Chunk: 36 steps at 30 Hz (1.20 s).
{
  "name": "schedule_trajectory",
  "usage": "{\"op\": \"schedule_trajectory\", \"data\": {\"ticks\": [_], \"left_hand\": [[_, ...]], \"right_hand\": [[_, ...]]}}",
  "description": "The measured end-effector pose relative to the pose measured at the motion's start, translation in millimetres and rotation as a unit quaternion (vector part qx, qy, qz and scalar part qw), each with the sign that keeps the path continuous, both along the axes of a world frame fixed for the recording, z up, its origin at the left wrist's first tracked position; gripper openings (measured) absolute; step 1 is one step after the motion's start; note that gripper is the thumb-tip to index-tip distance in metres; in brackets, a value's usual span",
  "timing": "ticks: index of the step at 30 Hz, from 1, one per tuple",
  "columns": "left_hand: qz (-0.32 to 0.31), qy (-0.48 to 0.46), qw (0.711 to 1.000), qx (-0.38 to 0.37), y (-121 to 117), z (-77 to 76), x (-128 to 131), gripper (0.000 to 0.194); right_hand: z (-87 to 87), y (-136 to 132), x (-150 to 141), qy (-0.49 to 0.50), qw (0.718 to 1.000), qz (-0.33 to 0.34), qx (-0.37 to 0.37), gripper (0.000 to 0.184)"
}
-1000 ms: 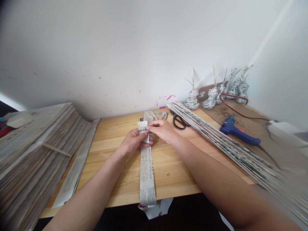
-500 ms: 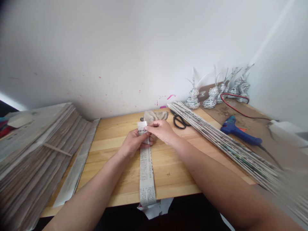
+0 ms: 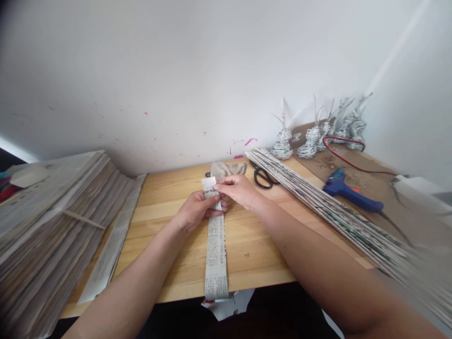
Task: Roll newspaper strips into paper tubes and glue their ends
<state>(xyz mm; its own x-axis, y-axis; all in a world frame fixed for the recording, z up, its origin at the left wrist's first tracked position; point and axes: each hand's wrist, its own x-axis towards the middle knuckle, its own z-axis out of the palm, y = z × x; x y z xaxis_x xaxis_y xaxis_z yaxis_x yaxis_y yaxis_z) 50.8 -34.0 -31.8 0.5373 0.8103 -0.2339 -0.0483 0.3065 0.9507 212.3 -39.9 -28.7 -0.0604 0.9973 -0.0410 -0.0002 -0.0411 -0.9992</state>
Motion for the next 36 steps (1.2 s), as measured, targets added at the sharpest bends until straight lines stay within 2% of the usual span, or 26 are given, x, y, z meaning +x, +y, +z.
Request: {"op": "schedule_trajectory", "data": {"ticks": [6,11,15,27,31,36], "left_hand": [[0.000,0.006,1.000,-0.003,-1.2,2.4,1.5,0.031],[0.008,0.030,0.999,-0.011,-2.1,5.4,2.9,0.026],[0.010,0.031,0.999,-0.009,-1.3,5.5,1.6,0.029],[-0.014,0.052,0.999,-0.007,0.5,4.0,0.3,0.027],[-0.003,0.055,0.998,-0.011,-0.9,4.8,1.3,0.024],[-0.005,0.061,0.998,-0.002,-1.2,5.6,2.4,0.023]], "right_hand": [[-7.7,4.4,-0.2,0.002,1.000,-0.026,-0.004,0.033],[-4.4,2.2,-0.1,0.009,1.000,-0.001,-0.016,0.034],[0.5,0.9,3.7,-0.009,1.000,0.025,0.002,0.036],[-4.0,3.7,3.6,-0.038,0.999,0.023,-0.003,0.027],[-2.4,1.8,2.4,-0.119,0.992,0.015,0.044,0.026],[1.6,-2.4,-2.2,-0.297,0.945,-0.037,0.130,0.024]]}}
